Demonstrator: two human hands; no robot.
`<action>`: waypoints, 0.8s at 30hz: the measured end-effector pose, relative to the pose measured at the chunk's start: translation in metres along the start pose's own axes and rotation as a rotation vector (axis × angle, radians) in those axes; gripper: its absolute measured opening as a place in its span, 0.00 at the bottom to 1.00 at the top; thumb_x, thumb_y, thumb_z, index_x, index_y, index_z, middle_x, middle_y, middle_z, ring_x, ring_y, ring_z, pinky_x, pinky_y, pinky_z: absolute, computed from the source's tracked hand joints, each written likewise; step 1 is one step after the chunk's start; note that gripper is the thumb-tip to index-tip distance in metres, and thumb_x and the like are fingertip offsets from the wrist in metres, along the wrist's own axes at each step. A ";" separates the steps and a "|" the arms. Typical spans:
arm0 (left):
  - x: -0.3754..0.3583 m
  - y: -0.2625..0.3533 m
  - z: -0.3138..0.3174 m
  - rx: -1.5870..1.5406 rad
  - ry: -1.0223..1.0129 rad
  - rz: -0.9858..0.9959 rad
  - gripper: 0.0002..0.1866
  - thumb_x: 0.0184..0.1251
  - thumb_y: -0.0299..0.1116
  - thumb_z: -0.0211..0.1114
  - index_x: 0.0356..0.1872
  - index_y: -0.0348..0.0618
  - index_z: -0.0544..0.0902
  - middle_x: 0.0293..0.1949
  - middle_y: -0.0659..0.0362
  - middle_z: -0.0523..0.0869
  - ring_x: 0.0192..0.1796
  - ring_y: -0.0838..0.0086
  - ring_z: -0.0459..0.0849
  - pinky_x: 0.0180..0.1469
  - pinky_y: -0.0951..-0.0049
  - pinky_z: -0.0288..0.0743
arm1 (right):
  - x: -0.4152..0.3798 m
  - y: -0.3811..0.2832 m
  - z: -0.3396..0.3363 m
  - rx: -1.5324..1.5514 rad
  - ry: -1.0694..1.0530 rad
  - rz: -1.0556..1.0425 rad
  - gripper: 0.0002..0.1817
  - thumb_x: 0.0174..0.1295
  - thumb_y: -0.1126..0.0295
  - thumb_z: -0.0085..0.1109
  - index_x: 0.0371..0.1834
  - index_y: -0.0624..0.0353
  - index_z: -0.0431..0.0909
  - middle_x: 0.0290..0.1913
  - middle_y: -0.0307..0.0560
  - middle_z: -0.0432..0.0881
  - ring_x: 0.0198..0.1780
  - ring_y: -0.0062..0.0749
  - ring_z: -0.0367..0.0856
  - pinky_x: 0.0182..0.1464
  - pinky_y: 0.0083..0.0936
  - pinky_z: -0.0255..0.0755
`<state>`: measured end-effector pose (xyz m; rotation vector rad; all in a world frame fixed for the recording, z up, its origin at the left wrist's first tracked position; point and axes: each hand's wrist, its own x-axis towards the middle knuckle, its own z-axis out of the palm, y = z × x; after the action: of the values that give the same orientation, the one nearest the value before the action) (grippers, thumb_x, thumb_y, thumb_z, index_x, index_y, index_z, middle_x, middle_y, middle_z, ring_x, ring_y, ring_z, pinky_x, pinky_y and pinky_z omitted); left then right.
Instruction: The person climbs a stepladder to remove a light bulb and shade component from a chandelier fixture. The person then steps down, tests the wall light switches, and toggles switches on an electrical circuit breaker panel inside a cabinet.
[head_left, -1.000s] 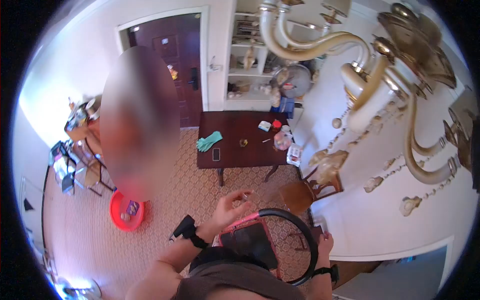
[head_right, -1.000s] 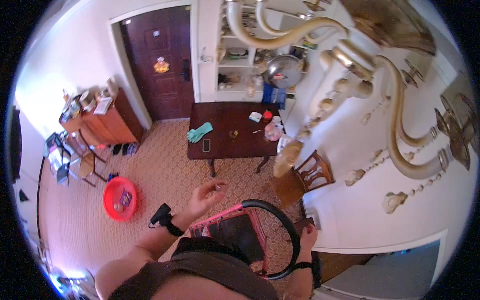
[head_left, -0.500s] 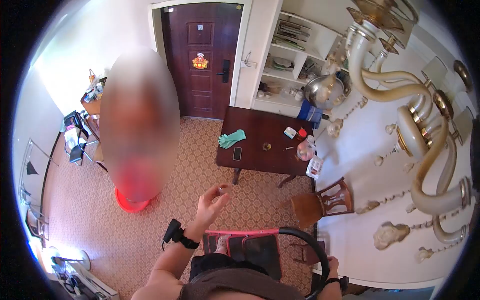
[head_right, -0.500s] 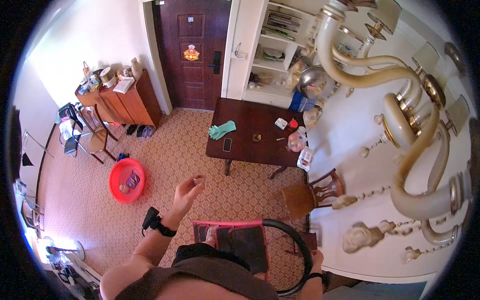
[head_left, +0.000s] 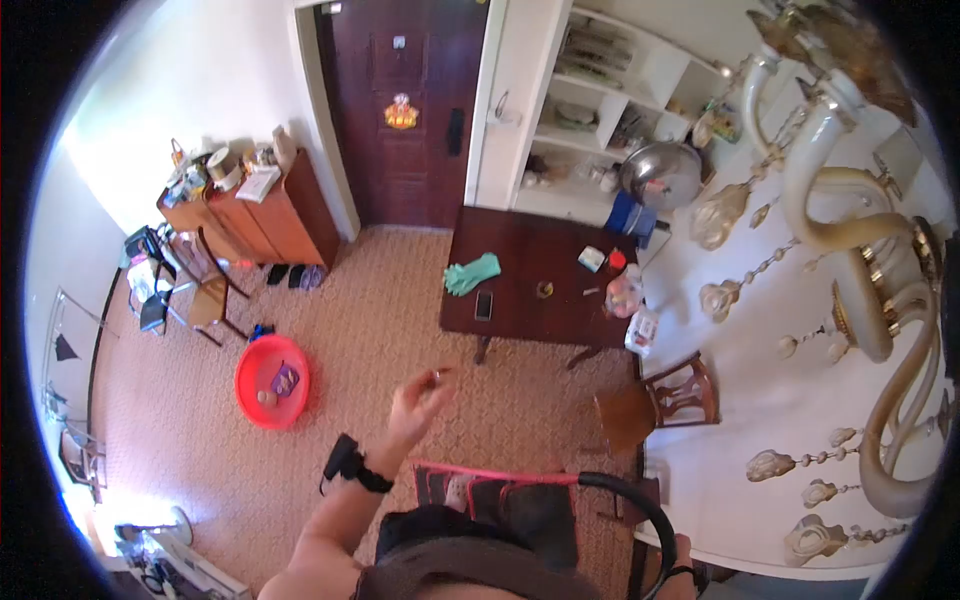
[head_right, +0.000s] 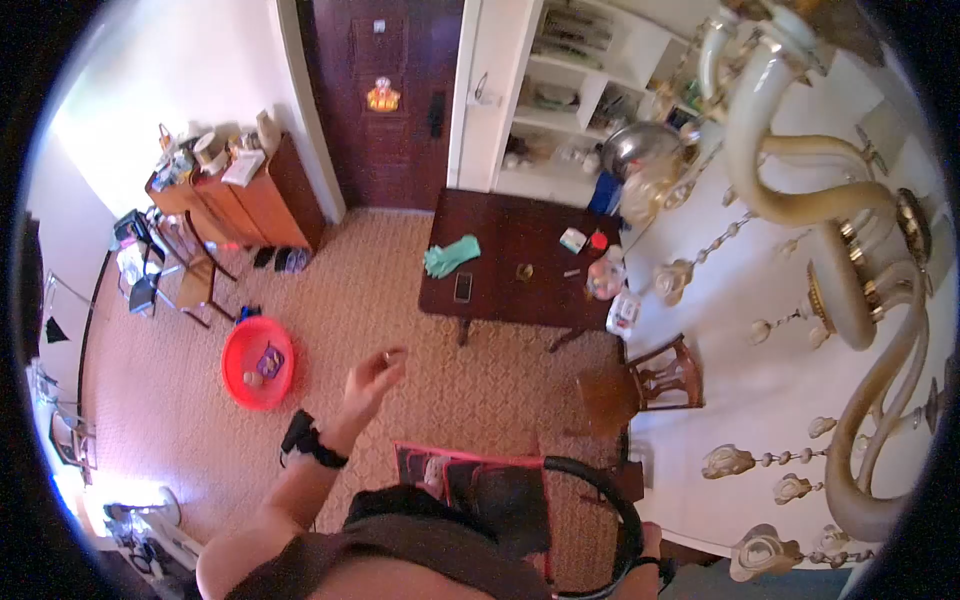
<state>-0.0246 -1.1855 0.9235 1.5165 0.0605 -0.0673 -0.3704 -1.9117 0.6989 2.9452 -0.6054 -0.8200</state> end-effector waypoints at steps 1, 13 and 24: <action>0.005 0.000 -0.006 0.025 0.031 -0.005 0.20 0.66 0.38 0.64 0.54 0.37 0.80 0.36 0.64 0.83 0.41 0.83 0.78 0.46 0.77 0.73 | -0.008 0.004 -0.003 -0.007 -0.016 -0.004 0.17 0.49 0.53 0.66 0.23 0.57 0.82 0.26 0.50 0.84 0.28 0.46 0.84 0.30 0.38 0.78; 0.022 -0.029 -0.110 0.099 0.363 0.024 0.19 0.68 0.38 0.63 0.53 0.35 0.80 0.39 0.66 0.82 0.41 0.84 0.77 0.45 0.81 0.70 | -0.052 -0.055 -0.071 1.312 -0.341 0.553 0.15 0.49 0.66 0.68 0.39 0.58 0.77 0.25 0.42 0.79 0.17 0.33 0.78 0.17 0.26 0.73; 0.033 -0.138 -0.112 0.079 0.269 0.009 0.20 0.68 0.36 0.62 0.55 0.33 0.77 0.43 0.63 0.83 0.44 0.81 0.79 0.50 0.78 0.71 | -0.086 -0.157 -0.137 0.940 -0.041 0.230 0.14 0.62 0.58 0.60 0.39 0.58 0.78 0.31 0.40 0.79 0.20 0.22 0.73 0.25 0.22 0.69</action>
<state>-0.0027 -1.0809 0.7776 1.5972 0.2692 0.1438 -0.3128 -1.7450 0.8397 3.4934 -1.6945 -0.6963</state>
